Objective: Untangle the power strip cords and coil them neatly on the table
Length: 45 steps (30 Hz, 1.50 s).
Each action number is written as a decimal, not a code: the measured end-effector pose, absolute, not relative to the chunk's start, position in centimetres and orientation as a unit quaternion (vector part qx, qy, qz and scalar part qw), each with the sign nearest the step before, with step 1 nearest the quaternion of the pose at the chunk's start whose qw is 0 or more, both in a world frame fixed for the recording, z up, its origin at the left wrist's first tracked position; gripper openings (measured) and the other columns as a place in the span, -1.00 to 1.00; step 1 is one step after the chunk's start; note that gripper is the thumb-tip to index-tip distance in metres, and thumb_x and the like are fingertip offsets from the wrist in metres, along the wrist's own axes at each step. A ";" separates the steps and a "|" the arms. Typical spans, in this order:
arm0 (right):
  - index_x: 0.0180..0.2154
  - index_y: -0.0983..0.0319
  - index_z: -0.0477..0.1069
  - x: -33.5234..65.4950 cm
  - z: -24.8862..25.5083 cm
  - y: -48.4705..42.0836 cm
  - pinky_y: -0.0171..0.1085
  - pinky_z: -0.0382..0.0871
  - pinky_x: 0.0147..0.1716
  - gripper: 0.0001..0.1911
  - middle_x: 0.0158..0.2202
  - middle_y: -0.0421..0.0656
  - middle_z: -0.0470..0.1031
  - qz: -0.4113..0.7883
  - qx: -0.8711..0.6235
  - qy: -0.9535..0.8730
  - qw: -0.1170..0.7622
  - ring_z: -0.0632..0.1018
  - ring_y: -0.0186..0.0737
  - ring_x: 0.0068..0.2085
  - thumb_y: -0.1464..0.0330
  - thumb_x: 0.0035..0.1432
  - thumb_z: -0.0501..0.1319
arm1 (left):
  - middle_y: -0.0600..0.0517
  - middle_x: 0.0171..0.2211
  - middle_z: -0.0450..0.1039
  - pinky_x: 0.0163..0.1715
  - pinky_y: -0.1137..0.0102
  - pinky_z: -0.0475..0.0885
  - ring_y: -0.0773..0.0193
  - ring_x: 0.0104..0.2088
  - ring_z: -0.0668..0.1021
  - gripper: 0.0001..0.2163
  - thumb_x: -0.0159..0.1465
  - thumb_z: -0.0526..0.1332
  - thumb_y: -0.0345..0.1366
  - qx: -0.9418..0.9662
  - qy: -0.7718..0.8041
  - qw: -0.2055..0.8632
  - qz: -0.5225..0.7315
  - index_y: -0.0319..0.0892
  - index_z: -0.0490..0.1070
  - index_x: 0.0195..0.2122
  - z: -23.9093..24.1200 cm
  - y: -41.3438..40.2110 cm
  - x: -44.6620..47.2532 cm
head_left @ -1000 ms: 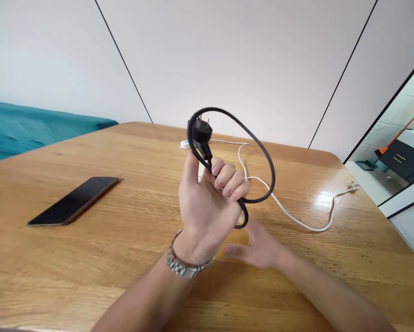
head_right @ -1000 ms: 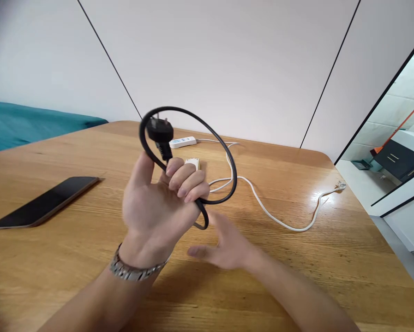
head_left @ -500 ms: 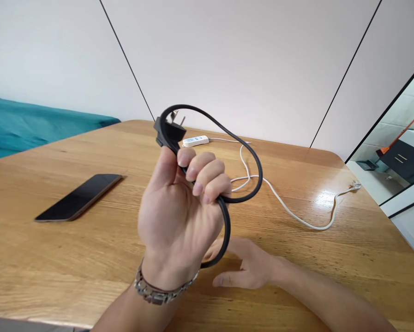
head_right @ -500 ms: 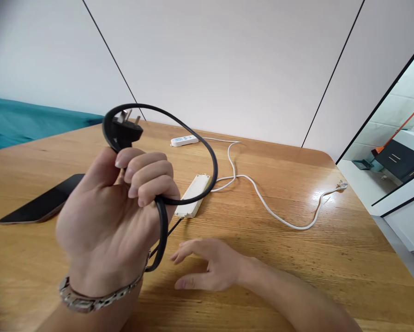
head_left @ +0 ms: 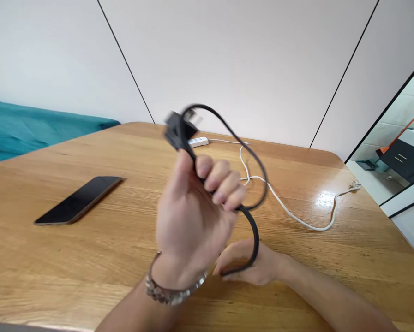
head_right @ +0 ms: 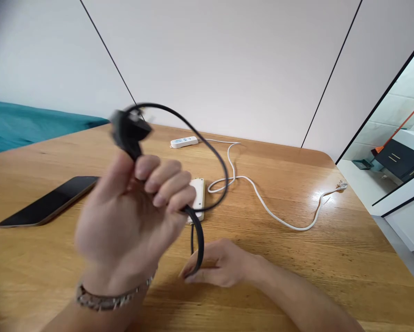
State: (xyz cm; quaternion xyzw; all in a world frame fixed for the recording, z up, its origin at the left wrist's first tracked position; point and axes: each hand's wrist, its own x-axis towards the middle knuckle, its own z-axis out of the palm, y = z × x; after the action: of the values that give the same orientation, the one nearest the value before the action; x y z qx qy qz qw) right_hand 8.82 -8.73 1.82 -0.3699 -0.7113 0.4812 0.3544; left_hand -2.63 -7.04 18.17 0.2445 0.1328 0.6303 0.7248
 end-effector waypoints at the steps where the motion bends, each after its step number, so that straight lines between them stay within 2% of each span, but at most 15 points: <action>1: -0.38 0.13 0.54 9.4 1.9 -8.3 -0.25 0.50 -0.22 -0.68 -0.35 -0.20 0.60 0.483 -0.354 -0.711 0.369 0.60 -0.21 -0.29 0.03 0.09 0.25 | 0.15 -0.65 -0.09 -0.69 0.50 0.05 0.44 -0.67 0.03 -0.55 0.43 -0.13 -0.14 0.268 0.143 0.680 0.667 -0.18 0.08 -0.61 18.5 -6.1 -3.3; 3: -0.36 0.20 0.51 10.6 1.8 -7.3 -0.24 0.50 -0.25 -0.64 -0.37 -0.14 0.59 0.483 -0.362 -0.665 0.440 0.59 -0.22 -0.30 0.04 0.15 0.20 | 0.16 -0.67 -0.12 -0.68 0.50 0.01 0.46 -0.68 0.01 -0.53 0.45 -0.17 -0.19 0.316 0.164 0.566 0.743 -0.19 0.10 -0.63 18.8 -4.0 -4.5; 6: -0.36 0.24 0.44 12.2 2.3 -5.6 -0.33 0.44 -0.50 -0.57 -0.50 -0.19 0.49 0.477 -0.435 -0.507 0.571 0.53 -0.28 -0.45 -0.02 0.10 0.22 | 0.17 -0.69 -0.09 -0.69 0.52 -0.10 0.49 -0.69 -0.01 -0.60 0.40 -0.06 -0.41 0.396 0.209 0.460 0.767 -0.21 0.12 -0.64 18.1 -1.3 -5.7; 8: -0.38 0.25 0.43 13.2 3.4 -4.9 -0.40 0.29 -0.65 -0.56 -0.55 -0.25 0.41 0.475 -0.456 -0.434 0.615 0.46 -0.35 -0.56 -0.02 0.00 0.29 | 0.18 -0.69 -0.05 -0.70 0.52 -0.15 0.50 -0.69 0.00 -0.66 0.31 0.07 -0.45 0.480 0.251 0.480 0.690 -0.19 0.13 -0.64 16.8 -0.1 -5.7; 10: -0.39 0.26 0.44 14.5 5.1 -4.7 -0.44 0.17 -0.71 -0.56 -0.55 -0.28 0.38 0.488 -0.465 -0.394 0.625 0.42 -0.41 -0.60 0.02 -0.10 0.36 | 0.18 -0.68 0.01 -0.70 0.51 -0.12 0.49 -0.68 0.05 -0.71 0.26 0.16 -0.35 0.583 0.298 0.504 0.564 -0.18 0.18 -0.61 15.2 0.6 -4.9; 15: -0.37 0.25 0.44 17.8 9.1 -5.4 -0.44 0.24 -0.66 -0.70 -0.48 -0.23 0.44 0.547 -0.452 -0.357 0.607 0.48 -0.38 -0.53 0.15 -0.03 0.36 | 0.15 -0.62 0.08 -0.62 0.49 0.00 0.44 -0.59 0.15 -0.66 0.22 0.18 -0.04 0.770 0.300 0.447 0.342 -0.20 0.26 -0.54 11.6 0.4 -1.0; 20: -0.31 0.20 0.46 19.2 10.7 -6.1 -0.33 0.46 -0.50 -0.73 -0.39 -0.13 0.53 0.587 -0.399 -0.346 0.614 0.54 -0.25 -0.39 0.14 0.17 0.19 | 0.19 -0.61 0.07 -0.58 0.46 -0.01 0.43 -0.58 0.13 -0.64 0.07 0.33 0.02 0.817 0.269 0.401 0.315 -0.18 0.30 -0.45 9.6 -1.3 1.9; 23: -0.31 0.21 0.49 18.9 11.2 -6.6 -0.27 0.51 -0.45 -0.60 -0.31 -0.08 0.56 0.579 -0.392 -0.361 0.617 0.55 -0.20 -0.34 0.02 0.20 0.13 | 0.17 -0.63 0.06 -0.56 0.44 0.00 0.42 -0.58 0.14 -0.63 0.19 0.22 0.00 0.825 0.262 0.387 0.317 -0.19 0.26 -0.54 9.1 -2.0 2.6; 26: -0.27 0.23 0.52 18.6 11.3 -6.8 -0.26 0.51 -0.40 -0.52 -0.28 -0.07 0.56 0.541 -0.394 -0.380 0.639 0.55 -0.20 -0.31 -0.05 0.15 0.15 | 0.14 -0.60 0.07 -0.53 0.44 0.04 0.42 -0.55 0.16 -0.59 0.28 0.11 -0.01 0.800 0.217 0.454 0.327 -0.19 0.18 -0.58 9.0 -2.2 2.7; 31: -0.37 0.23 0.48 18.4 9.9 -6.0 -0.25 0.48 -0.39 -0.54 -0.42 -0.14 0.49 0.416 -0.432 -0.425 0.678 0.51 -0.24 -0.37 -0.05 0.05 0.27 | 0.19 -0.65 -0.10 -0.58 0.44 -0.09 0.46 -0.60 0.00 -0.53 0.20 0.19 0.03 0.651 0.204 0.604 0.413 -0.15 0.01 -0.63 10.3 -2.2 2.1; 33: -0.25 0.21 0.46 18.4 9.2 -5.7 -0.19 0.48 -0.26 -0.57 -0.29 -0.12 0.51 0.349 -0.469 -0.482 0.653 0.52 -0.19 -0.25 0.00 0.03 0.31 | 0.20 -0.68 -0.13 -0.59 0.45 -0.06 0.47 -0.62 0.01 -0.49 0.19 0.23 -0.02 0.579 0.179 0.657 0.448 -0.15 -0.06 -0.66 11.3 -2.6 1.5; 35: -0.01 0.16 0.38 18.3 9.0 -5.7 -0.07 0.40 -0.02 -0.45 0.00 -0.03 0.45 0.267 -0.484 -0.549 0.628 0.48 -0.08 0.00 -0.02 0.07 0.28 | 0.20 -0.71 -0.15 -0.60 0.47 0.03 0.48 -0.65 0.05 -0.46 0.20 0.23 -0.07 0.525 0.149 0.710 0.446 -0.15 -0.11 -0.68 12.3 -3.5 1.0; 38: 0.26 0.07 0.11 18.3 9.3 -6.3 0.08 0.13 0.23 -0.25 0.33 -0.03 0.12 0.191 -0.453 -0.619 0.612 0.20 0.02 0.30 -0.16 0.17 0.04 | 0.20 -0.73 -0.14 -0.64 0.50 0.09 0.48 -0.69 0.06 -0.47 0.22 0.23 -0.09 0.453 0.091 0.799 0.384 -0.16 -0.11 -0.68 13.2 -5.4 0.4; 41: 0.33 0.00 -0.02 18.3 9.7 -6.7 0.10 -0.01 0.29 -0.23 0.39 -0.12 -0.02 0.211 -0.420 -0.648 0.599 0.04 0.00 0.38 -0.21 0.22 -0.18 | 0.19 -0.74 -0.13 -0.73 0.53 -0.07 0.50 -0.73 -0.01 -0.46 0.22 0.24 -0.10 0.384 0.012 0.872 0.302 -0.19 -0.10 -0.68 13.1 -6.8 0.5; 45: 0.36 0.02 -0.13 17.6 9.2 -6.2 0.08 0.01 0.29 -0.09 0.42 -0.08 -0.11 0.319 -0.419 -0.649 0.550 0.07 0.03 0.37 -0.24 0.13 -0.01 | 0.18 -0.77 -0.16 -0.75 0.51 -0.18 0.52 -0.76 -0.04 -0.43 0.24 0.20 -0.07 0.341 -0.072 0.922 0.170 -0.20 -0.12 -0.73 12.2 -7.4 1.1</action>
State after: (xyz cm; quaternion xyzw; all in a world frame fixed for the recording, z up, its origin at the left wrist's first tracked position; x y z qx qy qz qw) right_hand 17.64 -6.20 9.15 -0.4185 -0.6486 0.3192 0.5498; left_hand 1.12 -7.40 12.15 0.3408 -0.0719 0.1698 0.9219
